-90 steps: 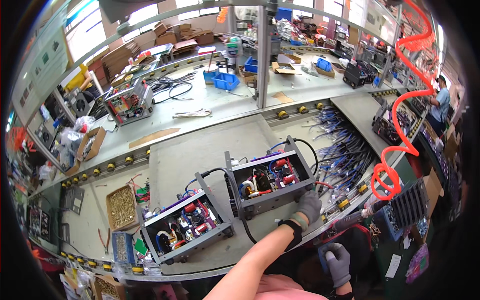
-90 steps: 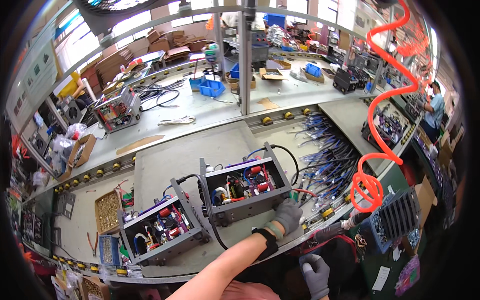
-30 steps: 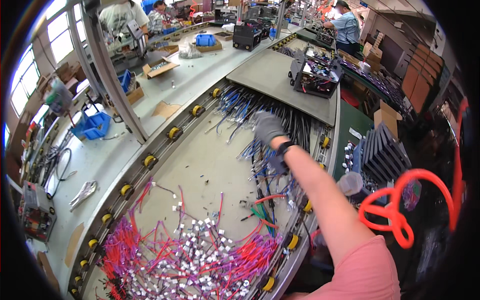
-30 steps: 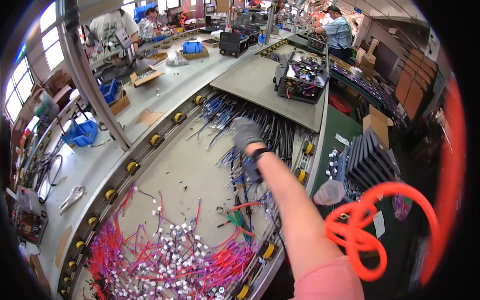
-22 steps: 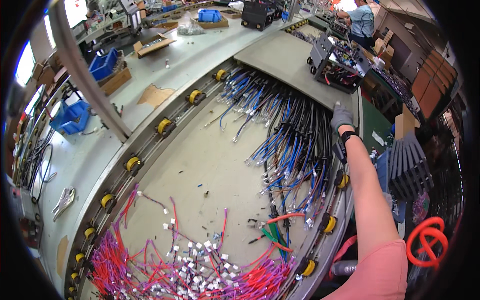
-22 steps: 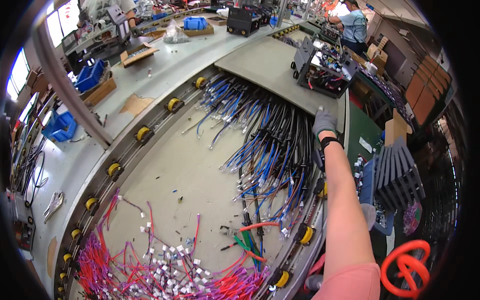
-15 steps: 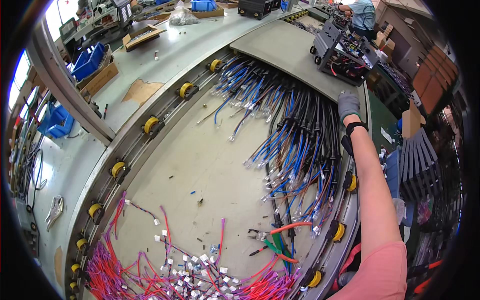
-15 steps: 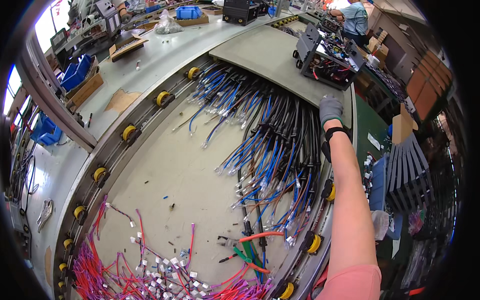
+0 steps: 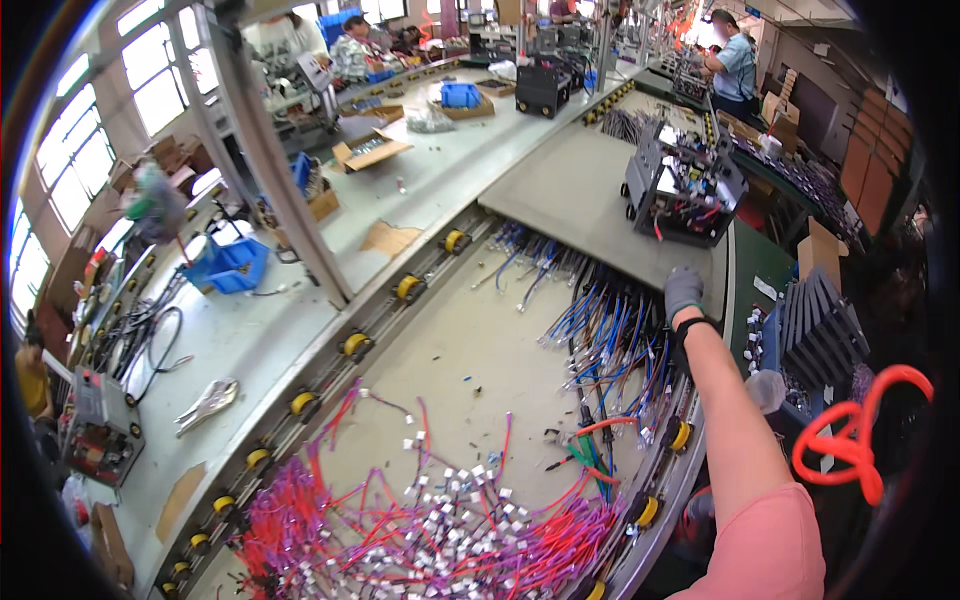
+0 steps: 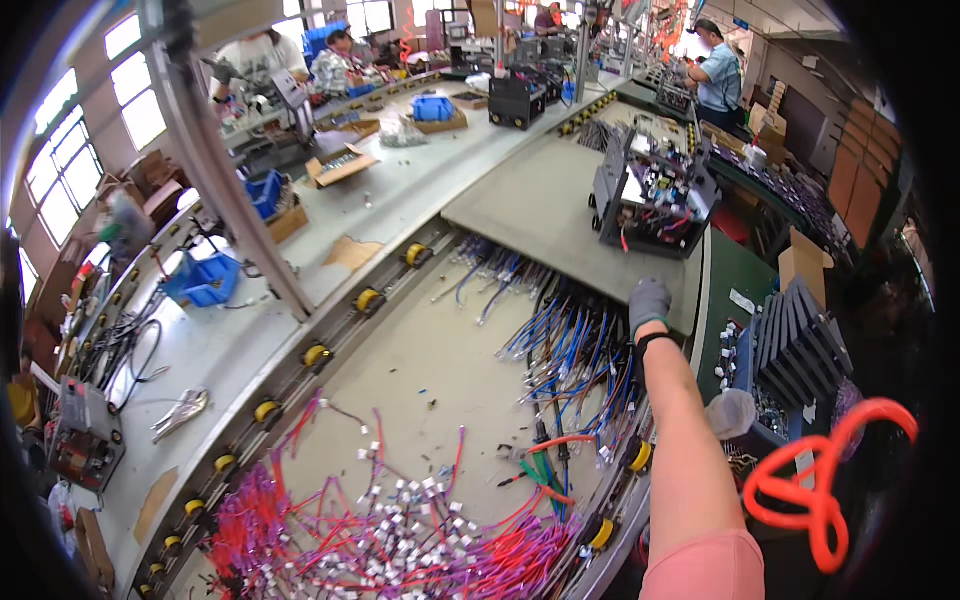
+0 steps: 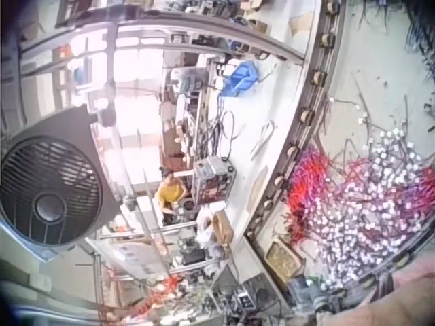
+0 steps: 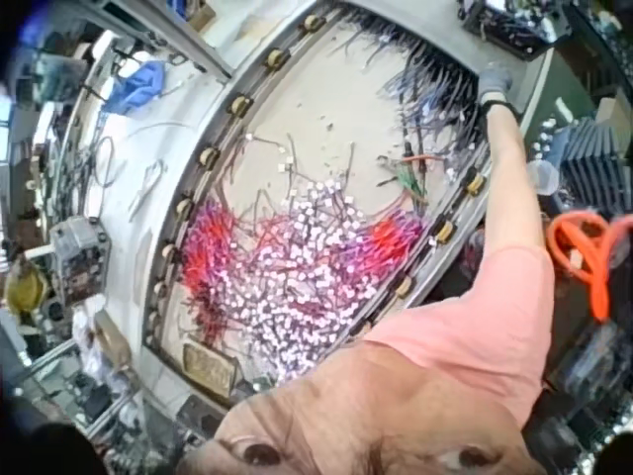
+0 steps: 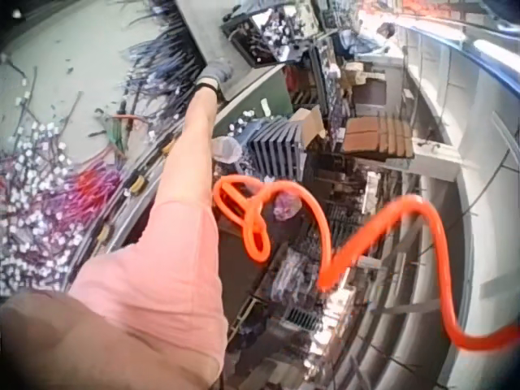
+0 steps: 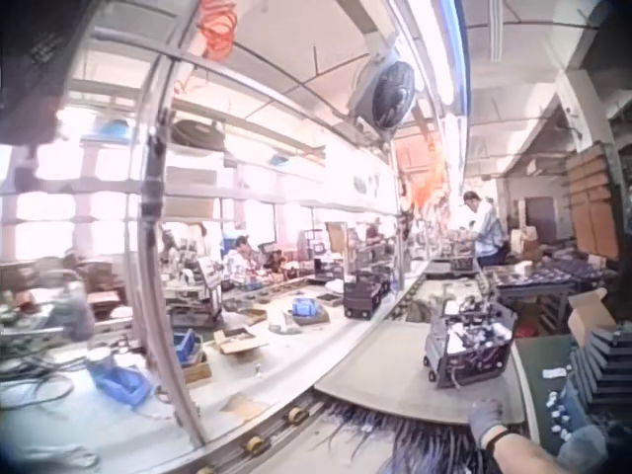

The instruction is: Assembling electronic components and wiring into metal equipment housings on a production line.

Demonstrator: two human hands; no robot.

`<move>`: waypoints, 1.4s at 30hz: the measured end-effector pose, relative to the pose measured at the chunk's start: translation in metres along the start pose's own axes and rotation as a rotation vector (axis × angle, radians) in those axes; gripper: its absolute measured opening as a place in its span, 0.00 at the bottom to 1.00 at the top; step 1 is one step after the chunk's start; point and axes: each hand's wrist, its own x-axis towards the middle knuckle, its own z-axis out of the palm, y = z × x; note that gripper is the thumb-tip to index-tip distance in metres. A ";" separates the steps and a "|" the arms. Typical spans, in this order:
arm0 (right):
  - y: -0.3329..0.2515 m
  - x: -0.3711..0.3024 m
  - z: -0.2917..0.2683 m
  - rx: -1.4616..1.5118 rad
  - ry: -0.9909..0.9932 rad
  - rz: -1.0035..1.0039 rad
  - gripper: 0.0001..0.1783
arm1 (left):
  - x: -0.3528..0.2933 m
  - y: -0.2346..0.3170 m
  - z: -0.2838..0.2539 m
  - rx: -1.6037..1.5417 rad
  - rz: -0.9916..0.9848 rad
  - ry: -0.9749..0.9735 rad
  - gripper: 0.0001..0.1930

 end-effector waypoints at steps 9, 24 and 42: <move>-0.032 -0.200 -0.125 -0.249 -0.230 -0.364 0.13 | -0.062 -0.043 -0.098 -0.117 0.076 0.159 0.15; 0.130 -0.488 -0.332 0.896 -0.481 -1.512 0.26 | -0.067 -0.015 -0.103 -0.475 0.394 0.084 0.28; -0.019 -0.485 -0.377 1.775 -0.453 -0.475 0.42 | -0.055 -0.157 -0.214 -0.384 -0.285 0.072 0.26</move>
